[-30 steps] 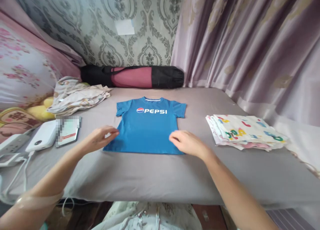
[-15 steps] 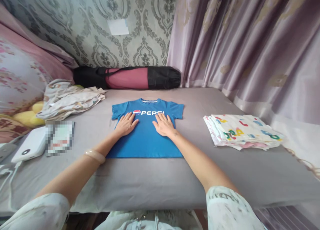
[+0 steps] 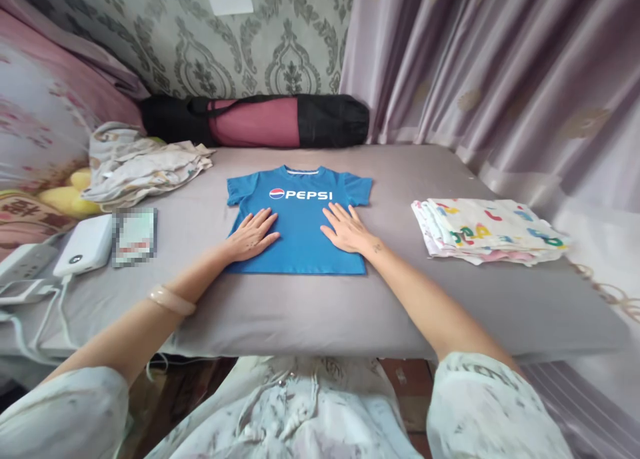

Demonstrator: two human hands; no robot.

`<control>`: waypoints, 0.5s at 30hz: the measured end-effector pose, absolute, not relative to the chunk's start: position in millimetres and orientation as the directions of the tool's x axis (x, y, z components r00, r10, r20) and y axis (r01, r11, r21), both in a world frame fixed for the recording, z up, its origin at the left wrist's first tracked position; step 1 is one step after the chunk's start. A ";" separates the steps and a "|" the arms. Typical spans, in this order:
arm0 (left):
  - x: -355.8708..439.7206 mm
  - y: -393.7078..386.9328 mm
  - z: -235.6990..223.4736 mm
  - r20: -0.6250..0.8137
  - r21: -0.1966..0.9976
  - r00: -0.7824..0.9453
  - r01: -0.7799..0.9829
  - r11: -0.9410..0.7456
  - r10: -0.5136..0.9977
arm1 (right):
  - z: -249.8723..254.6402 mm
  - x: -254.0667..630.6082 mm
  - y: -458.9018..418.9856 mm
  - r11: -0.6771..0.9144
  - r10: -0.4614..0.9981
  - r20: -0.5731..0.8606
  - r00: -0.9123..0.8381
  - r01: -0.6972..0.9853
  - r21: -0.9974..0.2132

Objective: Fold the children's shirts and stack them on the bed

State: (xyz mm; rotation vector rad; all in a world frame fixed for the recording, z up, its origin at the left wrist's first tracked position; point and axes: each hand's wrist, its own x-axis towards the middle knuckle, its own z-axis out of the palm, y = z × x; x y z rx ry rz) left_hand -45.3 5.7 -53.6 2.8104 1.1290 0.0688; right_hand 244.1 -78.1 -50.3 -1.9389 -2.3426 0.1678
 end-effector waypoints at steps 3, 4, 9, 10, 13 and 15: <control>-53.1 -20.1 -47.8 -0.031 0.155 0.780 0.622 -0.768 0.625 | -45.7 243.3 -103.3 0.250 0.966 -0.019 -0.257 0.950 -0.186; -55.0 -27.4 -46.1 -0.033 0.156 0.797 0.601 -0.784 0.604 | -43.9 242.8 -110.9 0.264 0.961 -0.030 -0.275 0.944 -0.198; -61.3 -55.6 -39.6 -0.022 0.117 0.854 0.518 -0.847 0.520 | -37.9 237.7 -143.8 0.344 0.930 -0.052 -0.364 0.911 -0.227; -62.4 -60.4 -38.6 -0.024 0.114 0.861 0.507 -0.854 0.508 | -37.4 236.0 -149.9 0.365 0.922 -0.044 -0.384 0.903 -0.228; -67.0 -75.0 -36.0 -0.017 0.119 0.883 0.468 -0.876 0.470 | -36.1 230.0 -168.6 0.417 0.902 -0.021 -0.432 0.881 -0.223; -71.2 -85.4 -33.3 -0.010 0.136 0.891 0.451 -0.882 0.454 | -33.4 225.5 -181.6 0.436 0.891 -0.028 -0.453 0.871 -0.226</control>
